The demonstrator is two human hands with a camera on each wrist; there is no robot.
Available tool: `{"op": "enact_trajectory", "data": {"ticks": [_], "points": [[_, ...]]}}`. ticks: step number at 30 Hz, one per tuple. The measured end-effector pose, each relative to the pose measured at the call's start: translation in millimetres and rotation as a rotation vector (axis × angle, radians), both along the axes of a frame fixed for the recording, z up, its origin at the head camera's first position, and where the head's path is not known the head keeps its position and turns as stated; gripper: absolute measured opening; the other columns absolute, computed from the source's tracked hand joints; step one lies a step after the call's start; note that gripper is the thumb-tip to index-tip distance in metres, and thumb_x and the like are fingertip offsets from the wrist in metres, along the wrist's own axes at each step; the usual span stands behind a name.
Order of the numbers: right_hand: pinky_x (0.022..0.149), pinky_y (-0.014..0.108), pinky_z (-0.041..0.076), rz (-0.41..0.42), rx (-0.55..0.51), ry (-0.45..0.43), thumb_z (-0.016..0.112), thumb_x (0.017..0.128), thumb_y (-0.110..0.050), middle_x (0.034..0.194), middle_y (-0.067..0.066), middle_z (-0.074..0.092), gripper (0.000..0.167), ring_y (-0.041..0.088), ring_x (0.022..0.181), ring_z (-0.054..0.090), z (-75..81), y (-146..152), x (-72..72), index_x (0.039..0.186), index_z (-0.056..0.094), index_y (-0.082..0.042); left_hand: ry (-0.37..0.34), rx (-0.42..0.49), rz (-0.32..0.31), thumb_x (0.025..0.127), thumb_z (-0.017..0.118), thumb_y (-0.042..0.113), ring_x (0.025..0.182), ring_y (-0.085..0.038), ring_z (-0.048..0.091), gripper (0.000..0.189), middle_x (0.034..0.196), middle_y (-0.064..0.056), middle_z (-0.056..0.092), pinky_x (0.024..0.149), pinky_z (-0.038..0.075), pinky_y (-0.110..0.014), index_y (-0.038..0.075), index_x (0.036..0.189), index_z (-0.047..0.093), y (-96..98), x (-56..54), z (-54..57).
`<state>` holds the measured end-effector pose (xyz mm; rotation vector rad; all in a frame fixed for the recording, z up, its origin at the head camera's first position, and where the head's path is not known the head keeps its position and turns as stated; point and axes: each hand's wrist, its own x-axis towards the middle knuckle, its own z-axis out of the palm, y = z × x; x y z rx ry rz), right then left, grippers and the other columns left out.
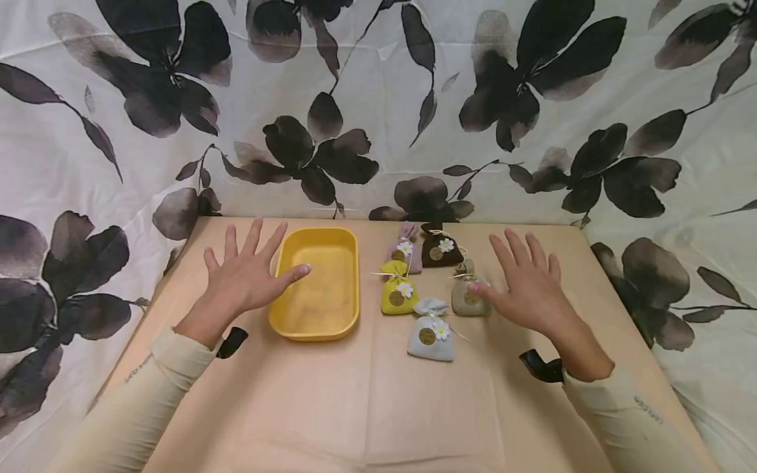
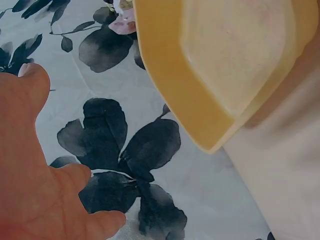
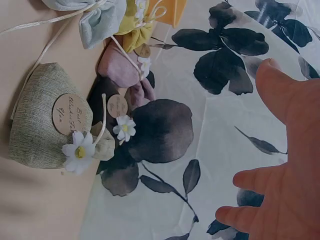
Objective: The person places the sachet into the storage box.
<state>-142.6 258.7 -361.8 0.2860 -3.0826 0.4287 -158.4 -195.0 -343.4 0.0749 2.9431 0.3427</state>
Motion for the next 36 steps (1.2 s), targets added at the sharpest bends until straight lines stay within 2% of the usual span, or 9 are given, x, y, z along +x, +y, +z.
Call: {"op": "enact_trajectory", "data": {"ticks": [10, 18, 25, 32, 36], "points": [[0.114, 0.086, 0.002, -0.006, -0.03, -0.003, 0.068, 0.095, -0.059, 0.173, 0.024, 0.012, 0.099, 0.055, 0.158, 0.002, -5.8, 5.7, 2.4, 0.167, 0.018, -0.012, -0.009, 0.022, -0.007, 0.087, 0.034, 0.093, 0.155, -0.058, -0.019, 0.105, 0.175, -0.018, -0.011, 0.112, -0.008, -0.088, 0.033, 0.168, 0.003, 1.4, -9.5, -8.1], [0.113, 0.086, 0.003, 0.006, -0.035, -0.011, 0.07, 0.095, -0.054, 0.172, 0.025, 0.014, 0.097, 0.056, 0.157, 0.002, -16.3, 5.3, 2.2, 0.166, 0.02, -0.01, -0.015, 0.026, -0.004, 0.089, 0.034, 0.091, 0.155, -0.058, -0.019, 0.104, 0.175, -0.018, -0.01, 0.113, -0.008, -0.087, 0.032, 0.168, 0.003, -1.7, -7.6, -15.0], [0.113, 0.087, 0.004, -0.003, -0.034, -0.028, 0.069, 0.094, -0.057, 0.171, 0.026, 0.015, 0.098, 0.057, 0.156, 0.004, -27.4, 6.0, 4.6, 0.165, 0.021, -0.009, -0.042, 0.036, -0.006, 0.089, 0.037, 0.09, 0.156, -0.057, -0.019, 0.104, 0.175, -0.017, -0.011, 0.114, -0.009, -0.085, 0.032, 0.168, 0.002, -2.9, -8.0, -28.7], [0.113, 0.086, 0.004, -0.009, -0.048, -0.029, 0.069, 0.094, -0.057, 0.171, 0.026, 0.016, 0.098, 0.057, 0.156, 0.005, -32.8, 5.1, 4.3, 0.165, 0.022, -0.009, -0.024, 0.027, -0.014, 0.09, 0.039, 0.089, 0.157, -0.057, -0.015, 0.104, 0.175, -0.018, -0.008, 0.114, -0.005, -0.086, 0.03, 0.169, 0.004, -7.5, -9.5, -40.3], [0.113, 0.086, 0.004, -0.008, -0.054, -0.037, 0.068, 0.094, -0.059, 0.171, 0.026, 0.015, 0.099, 0.057, 0.156, 0.005, -35.6, 5.5, 3.3, 0.165, 0.022, -0.009, -0.037, 0.03, -0.011, 0.09, 0.041, 0.088, 0.156, -0.058, -0.015, 0.105, 0.175, -0.018, -0.009, 0.114, -0.005, -0.087, 0.03, 0.169, 0.004, -9.8, -10.2, -48.3]]}}
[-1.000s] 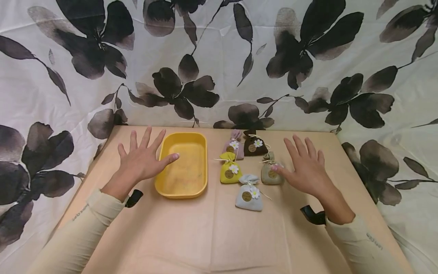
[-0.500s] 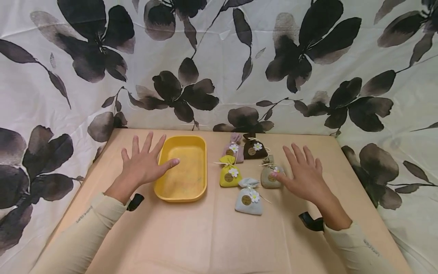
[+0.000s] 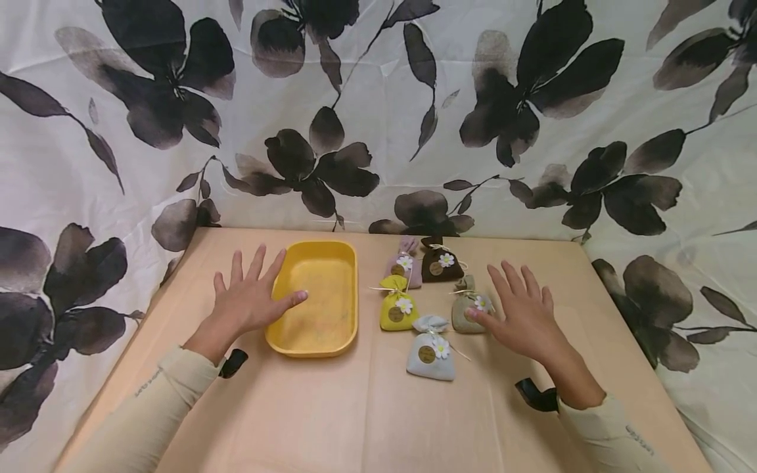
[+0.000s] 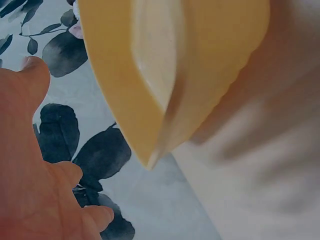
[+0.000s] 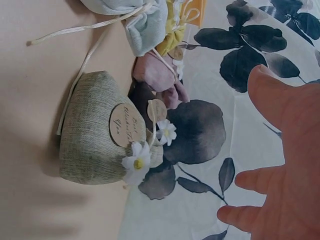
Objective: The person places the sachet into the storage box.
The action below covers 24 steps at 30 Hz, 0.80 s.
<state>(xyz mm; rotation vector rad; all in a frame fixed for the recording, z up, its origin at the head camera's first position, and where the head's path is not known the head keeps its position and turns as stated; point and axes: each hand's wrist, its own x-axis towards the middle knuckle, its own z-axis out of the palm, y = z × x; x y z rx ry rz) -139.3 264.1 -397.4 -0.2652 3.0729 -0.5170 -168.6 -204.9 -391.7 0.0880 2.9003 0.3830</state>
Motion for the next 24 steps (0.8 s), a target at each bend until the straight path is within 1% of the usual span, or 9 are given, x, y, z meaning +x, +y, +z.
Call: {"op": "enact_trajectory", "data": {"ticks": [6, 9, 18, 24], "points": [[0.113, 0.087, 0.005, 0.002, -0.001, -0.01, 0.067, 0.095, -0.06, 0.171, 0.026, 0.016, 0.098, 0.057, 0.155, 0.007, -5.1, -0.2, -1.8, 0.165, 0.023, -0.009, -0.014, 0.022, 0.012, 0.09, 0.045, 0.085, 0.156, -0.058, -0.014, 0.106, 0.175, -0.018, -0.009, 0.115, -0.005, -0.086, 0.027, 0.169, 0.005, -2.1, -1.4, -9.9], [0.112, 0.087, 0.006, 0.006, -0.001, -0.012, 0.067, 0.095, -0.059, 0.17, 0.027, 0.017, 0.096, 0.058, 0.155, 0.008, -8.6, -0.5, -2.2, 0.165, 0.024, -0.009, -0.02, 0.036, 0.017, 0.091, 0.047, 0.084, 0.156, -0.059, -0.013, 0.106, 0.175, -0.019, -0.007, 0.116, -0.005, -0.085, 0.026, 0.169, 0.006, -3.3, -1.6, -12.8], [0.112, 0.087, 0.007, -0.001, -0.006, -0.015, 0.068, 0.096, -0.057, 0.17, 0.027, 0.019, 0.094, 0.058, 0.154, 0.009, -15.7, -0.8, -1.1, 0.164, 0.026, -0.008, -0.048, 0.071, 0.013, 0.092, 0.049, 0.081, 0.155, -0.063, -0.006, 0.108, 0.174, -0.024, -0.001, 0.119, 0.004, -0.083, 0.019, 0.169, 0.006, -5.7, -3.2, -21.6], [0.112, 0.087, 0.007, -0.009, -0.006, -0.034, 0.067, 0.096, -0.058, 0.17, 0.027, 0.018, 0.094, 0.058, 0.155, 0.009, -21.1, -1.0, -2.3, 0.163, 0.027, -0.007, -0.077, 0.126, 0.006, 0.093, 0.051, 0.078, 0.153, -0.065, -0.005, 0.109, 0.173, -0.027, -0.001, 0.12, 0.006, -0.082, 0.015, 0.169, 0.004, -10.9, -4.3, -25.4]]}}
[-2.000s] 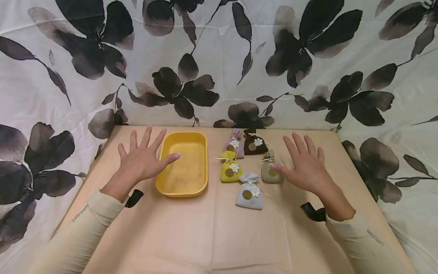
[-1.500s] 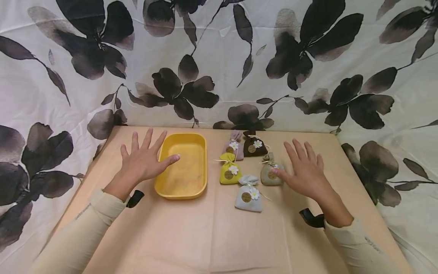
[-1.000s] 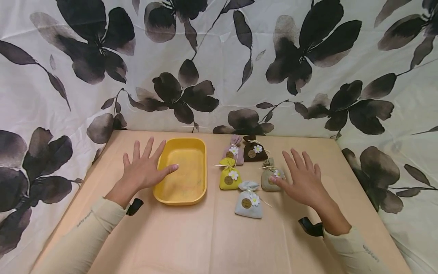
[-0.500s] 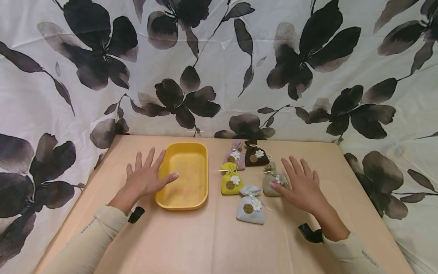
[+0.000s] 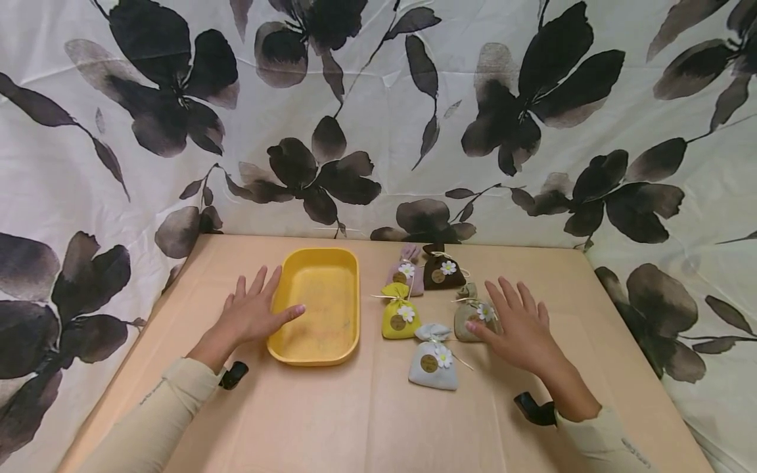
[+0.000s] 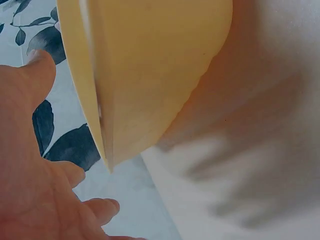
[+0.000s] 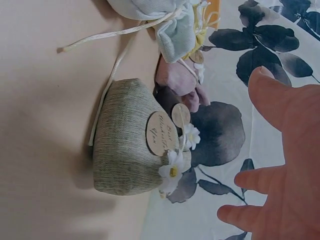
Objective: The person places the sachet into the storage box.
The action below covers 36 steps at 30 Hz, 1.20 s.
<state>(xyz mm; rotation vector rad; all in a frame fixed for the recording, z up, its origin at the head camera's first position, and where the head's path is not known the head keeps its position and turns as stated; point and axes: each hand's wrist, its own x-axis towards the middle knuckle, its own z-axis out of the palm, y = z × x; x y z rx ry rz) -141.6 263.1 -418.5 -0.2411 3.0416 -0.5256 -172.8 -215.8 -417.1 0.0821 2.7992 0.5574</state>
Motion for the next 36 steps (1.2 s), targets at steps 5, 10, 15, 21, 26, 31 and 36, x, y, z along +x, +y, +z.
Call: {"op": "enact_trajectory", "data": {"ticks": [5, 10, 15, 21, 26, 31, 36], "points": [[0.112, 0.087, 0.008, 0.011, -0.017, 0.009, 0.067, 0.097, -0.055, 0.17, 0.025, 0.021, 0.09, 0.057, 0.155, 0.01, -3.2, 1.9, 1.8, 0.163, 0.029, -0.008, -0.002, 0.08, -0.053, 0.097, 0.054, 0.07, 0.155, -0.062, 0.002, 0.108, 0.17, -0.033, 0.007, 0.122, 0.003, -0.078, 0.003, 0.167, 0.005, -4.2, -4.6, 0.4], [0.112, 0.086, 0.011, 0.008, -0.019, 0.021, 0.068, 0.097, -0.053, 0.17, 0.023, 0.023, 0.087, 0.057, 0.155, 0.011, -8.0, 2.6, 2.4, 0.162, 0.031, -0.009, -0.061, 0.194, -0.056, 0.099, 0.056, 0.066, 0.158, -0.056, 0.004, 0.11, 0.17, -0.034, 0.008, 0.125, 0.0, -0.073, -0.003, 0.165, 0.001, -11.1, -9.3, 2.3], [0.112, 0.085, 0.016, 0.002, -0.007, 0.023, 0.067, 0.097, -0.054, 0.169, 0.023, 0.025, 0.086, 0.056, 0.154, 0.014, -13.5, 4.0, 1.7, 0.162, 0.032, -0.008, -0.176, 0.283, 0.002, 0.097, 0.056, 0.069, 0.156, -0.057, 0.009, 0.113, 0.171, -0.032, 0.006, 0.124, 0.013, -0.074, 0.004, 0.166, -0.006, -17.7, -11.4, 3.9], [0.107, 0.085, 0.025, 0.002, -0.014, 0.022, 0.068, 0.097, -0.05, 0.168, 0.024, 0.028, 0.085, 0.056, 0.153, 0.018, -19.8, 7.4, -2.2, 0.161, 0.033, -0.006, -0.237, 0.398, 0.087, 0.103, 0.06, 0.05, 0.154, -0.053, 0.026, 0.095, 0.168, -0.033, 0.021, 0.122, 0.031, -0.067, 0.003, 0.167, 0.005, -24.1, -14.1, 8.3], [0.104, 0.085, 0.031, 0.015, -0.04, 0.033, 0.072, 0.096, -0.047, 0.165, 0.025, 0.033, 0.084, 0.057, 0.151, 0.023, -22.5, 11.4, -5.7, 0.159, 0.036, -0.004, -0.235, 0.493, 0.188, 0.105, 0.062, 0.026, 0.126, -0.041, 0.061, 0.074, 0.15, -0.035, 0.046, 0.099, 0.06, -0.045, -0.008, 0.16, 0.025, -27.1, -17.0, 11.3], [0.109, 0.081, 0.031, 0.004, -0.141, 0.002, 0.077, 0.093, -0.042, 0.162, 0.027, 0.039, 0.084, 0.059, 0.146, 0.028, -25.2, 17.5, -9.7, 0.157, 0.04, -0.003, -0.212, 0.54, 0.259, 0.101, 0.066, 0.015, 0.089, -0.018, 0.068, 0.058, 0.114, -0.02, 0.067, 0.078, 0.065, -0.031, -0.013, 0.147, 0.045, -27.2, -20.0, 10.7], [0.113, 0.075, 0.034, -0.024, -0.219, -0.044, 0.079, 0.092, -0.041, 0.158, 0.027, 0.046, 0.083, 0.057, 0.143, 0.036, -31.7, 25.5, -14.3, 0.156, 0.042, -0.003, -0.209, 0.563, 0.267, 0.099, 0.069, 0.011, 0.076, -0.012, 0.067, 0.05, 0.094, -0.007, 0.069, 0.074, 0.065, -0.031, -0.012, 0.141, 0.053, -24.0, -23.5, 7.9]]}}
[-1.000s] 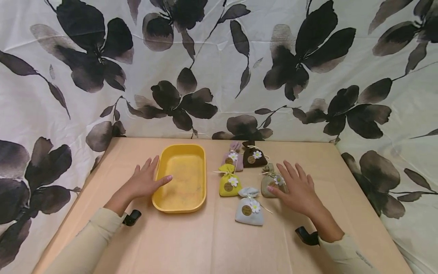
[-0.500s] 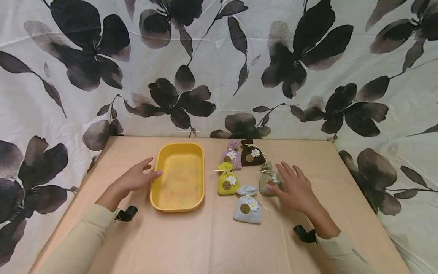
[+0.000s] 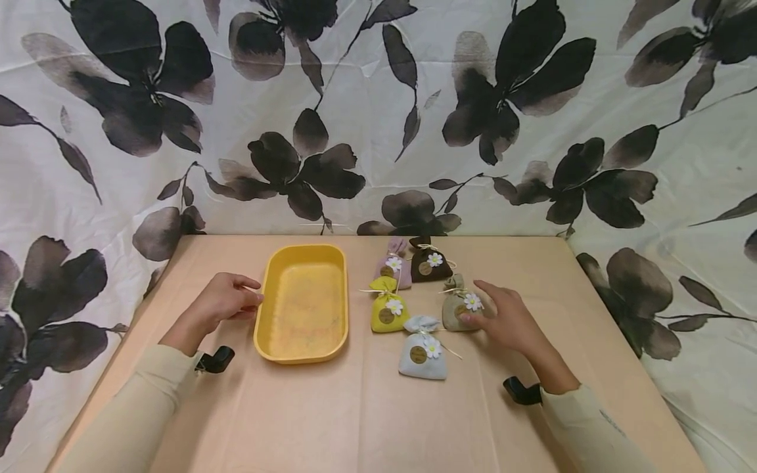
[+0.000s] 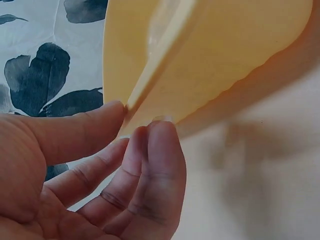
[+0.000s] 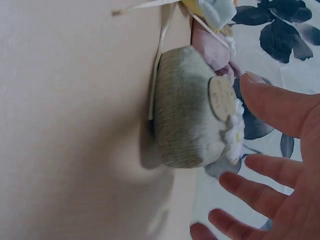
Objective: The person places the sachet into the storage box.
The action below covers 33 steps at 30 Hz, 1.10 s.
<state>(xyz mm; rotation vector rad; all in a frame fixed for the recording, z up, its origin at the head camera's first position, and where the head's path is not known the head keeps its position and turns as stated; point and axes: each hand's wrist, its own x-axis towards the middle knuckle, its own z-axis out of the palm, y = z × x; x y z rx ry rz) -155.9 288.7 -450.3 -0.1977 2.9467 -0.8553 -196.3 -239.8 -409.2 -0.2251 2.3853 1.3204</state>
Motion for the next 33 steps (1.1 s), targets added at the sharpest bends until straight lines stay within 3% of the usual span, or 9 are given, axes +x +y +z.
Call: {"op": "enact_trajectory", "data": {"ticks": [10, 15, 19, 29, 33], "points": [[0.104, 0.066, 0.048, -0.023, -0.119, -0.037, 0.081, 0.091, -0.039, 0.146, 0.024, 0.06, 0.074, 0.05, 0.134, 0.053, -12.1, 5.3, -14.3, 0.15, 0.052, -0.006, 0.027, -0.047, -0.007, 0.099, 0.069, 0.01, 0.081, -0.012, 0.068, 0.048, 0.113, -0.018, 0.071, 0.081, 0.065, -0.035, -0.011, 0.14, 0.055, 1.3, -7.4, 0.0], [0.094, 0.047, 0.054, -0.029, -0.158, -0.086, 0.085, 0.088, -0.035, 0.132, 0.023, 0.068, 0.07, 0.039, 0.118, 0.064, -19.4, 6.2, -18.1, 0.144, 0.058, -0.003, 0.028, -0.04, -0.006, 0.097, 0.071, 0.008, 0.079, -0.011, 0.069, 0.047, 0.115, -0.02, 0.071, 0.082, 0.065, -0.037, -0.011, 0.138, 0.057, 3.4, -9.5, -2.4], [0.082, 0.033, 0.05, -0.032, -0.181, -0.113, 0.088, 0.085, -0.031, 0.12, 0.021, 0.07, 0.069, 0.032, 0.106, 0.064, -20.1, 4.7, -20.1, 0.141, 0.06, -0.001, 0.023, -0.024, 0.006, 0.096, 0.072, 0.006, 0.078, -0.011, 0.069, 0.046, 0.111, -0.018, 0.073, 0.081, 0.065, -0.037, -0.011, 0.137, 0.059, 4.9, -10.3, -2.9], [0.081, 0.032, 0.05, -0.055, -0.238, -0.113, 0.089, 0.083, -0.028, 0.12, 0.021, 0.07, 0.068, 0.027, 0.102, 0.062, -21.9, 0.9, -23.3, 0.14, 0.061, -0.002, -0.002, 0.011, 0.011, 0.098, 0.07, 0.006, 0.074, -0.011, 0.068, 0.048, 0.098, -0.008, 0.073, 0.071, 0.064, -0.031, -0.01, 0.14, 0.056, 3.9, -12.0, -5.2], [0.083, 0.031, 0.05, -0.072, -0.258, -0.102, 0.09, 0.082, -0.026, 0.114, 0.019, 0.073, 0.062, 0.023, 0.096, 0.063, -23.4, -0.5, -25.8, 0.133, 0.066, -0.001, 0.009, 0.009, 0.002, 0.098, 0.069, 0.006, 0.072, -0.01, 0.067, 0.047, 0.096, -0.009, 0.072, 0.069, 0.064, -0.031, -0.011, 0.14, 0.056, 3.5, -12.0, -5.9]]}}
